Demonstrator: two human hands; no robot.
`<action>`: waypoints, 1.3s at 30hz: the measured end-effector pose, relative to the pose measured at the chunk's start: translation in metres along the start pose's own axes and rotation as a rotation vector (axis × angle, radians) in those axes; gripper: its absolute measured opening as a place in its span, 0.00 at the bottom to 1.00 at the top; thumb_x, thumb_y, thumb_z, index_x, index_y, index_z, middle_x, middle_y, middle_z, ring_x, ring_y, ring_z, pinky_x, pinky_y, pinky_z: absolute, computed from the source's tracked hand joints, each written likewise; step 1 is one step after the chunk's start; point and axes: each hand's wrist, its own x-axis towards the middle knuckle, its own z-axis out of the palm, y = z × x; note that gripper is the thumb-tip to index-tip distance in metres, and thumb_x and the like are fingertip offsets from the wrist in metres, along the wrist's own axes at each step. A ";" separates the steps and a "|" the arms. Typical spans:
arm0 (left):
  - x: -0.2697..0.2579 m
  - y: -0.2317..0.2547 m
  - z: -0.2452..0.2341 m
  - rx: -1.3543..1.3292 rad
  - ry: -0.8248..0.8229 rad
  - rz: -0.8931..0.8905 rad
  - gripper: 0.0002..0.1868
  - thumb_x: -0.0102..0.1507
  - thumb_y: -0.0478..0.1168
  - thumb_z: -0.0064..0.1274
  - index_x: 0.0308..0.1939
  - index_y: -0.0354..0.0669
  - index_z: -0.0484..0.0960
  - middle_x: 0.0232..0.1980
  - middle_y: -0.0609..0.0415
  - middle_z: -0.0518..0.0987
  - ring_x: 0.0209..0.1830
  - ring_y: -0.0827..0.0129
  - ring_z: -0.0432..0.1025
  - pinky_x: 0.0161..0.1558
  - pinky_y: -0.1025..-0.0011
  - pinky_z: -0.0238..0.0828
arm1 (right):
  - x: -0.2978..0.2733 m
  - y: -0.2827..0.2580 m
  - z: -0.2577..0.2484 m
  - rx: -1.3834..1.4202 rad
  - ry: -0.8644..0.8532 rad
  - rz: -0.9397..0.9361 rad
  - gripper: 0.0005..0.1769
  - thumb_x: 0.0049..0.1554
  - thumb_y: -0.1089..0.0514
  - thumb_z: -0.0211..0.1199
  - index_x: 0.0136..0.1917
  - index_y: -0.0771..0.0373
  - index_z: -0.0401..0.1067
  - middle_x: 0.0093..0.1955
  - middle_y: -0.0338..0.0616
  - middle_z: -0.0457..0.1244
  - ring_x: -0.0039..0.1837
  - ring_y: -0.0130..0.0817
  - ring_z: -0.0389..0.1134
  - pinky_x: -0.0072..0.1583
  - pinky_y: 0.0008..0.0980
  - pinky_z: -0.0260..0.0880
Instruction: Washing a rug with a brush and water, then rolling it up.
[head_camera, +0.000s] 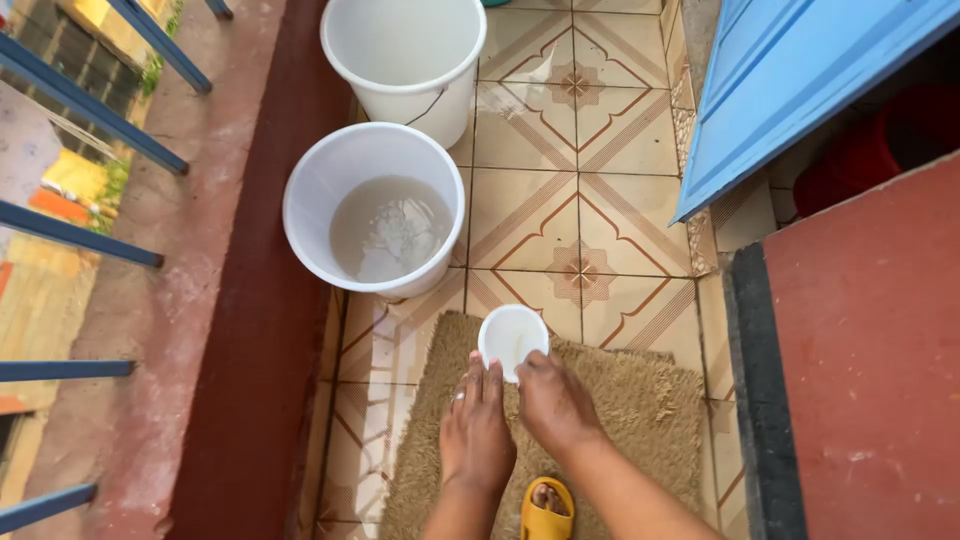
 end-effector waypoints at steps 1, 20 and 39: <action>0.007 0.012 -0.004 -0.008 -0.008 -0.013 0.45 0.58 0.28 0.50 0.78 0.50 0.53 0.83 0.48 0.47 0.77 0.54 0.55 0.68 0.56 0.60 | 0.009 0.006 -0.011 -0.002 -0.016 -0.004 0.07 0.54 0.64 0.58 0.44 0.62 0.76 0.51 0.48 0.65 0.58 0.49 0.66 0.57 0.48 0.71; 0.154 0.006 -0.100 -0.074 0.080 -0.080 0.49 0.57 0.30 0.53 0.80 0.49 0.46 0.84 0.46 0.42 0.79 0.56 0.49 0.71 0.57 0.55 | 0.195 -0.016 -0.050 -0.040 0.086 -0.232 0.09 0.55 0.62 0.60 0.48 0.63 0.78 0.51 0.45 0.67 0.57 0.47 0.67 0.57 0.46 0.70; 0.378 -0.263 -0.160 0.362 -0.270 -0.118 0.46 0.63 0.31 0.37 0.81 0.43 0.29 0.85 0.47 0.29 0.83 0.59 0.32 0.77 0.60 0.30 | 0.428 -0.125 0.118 -0.293 -0.352 -0.088 0.10 0.52 0.71 0.54 0.43 0.65 0.74 0.53 0.46 0.65 0.60 0.44 0.66 0.62 0.42 0.69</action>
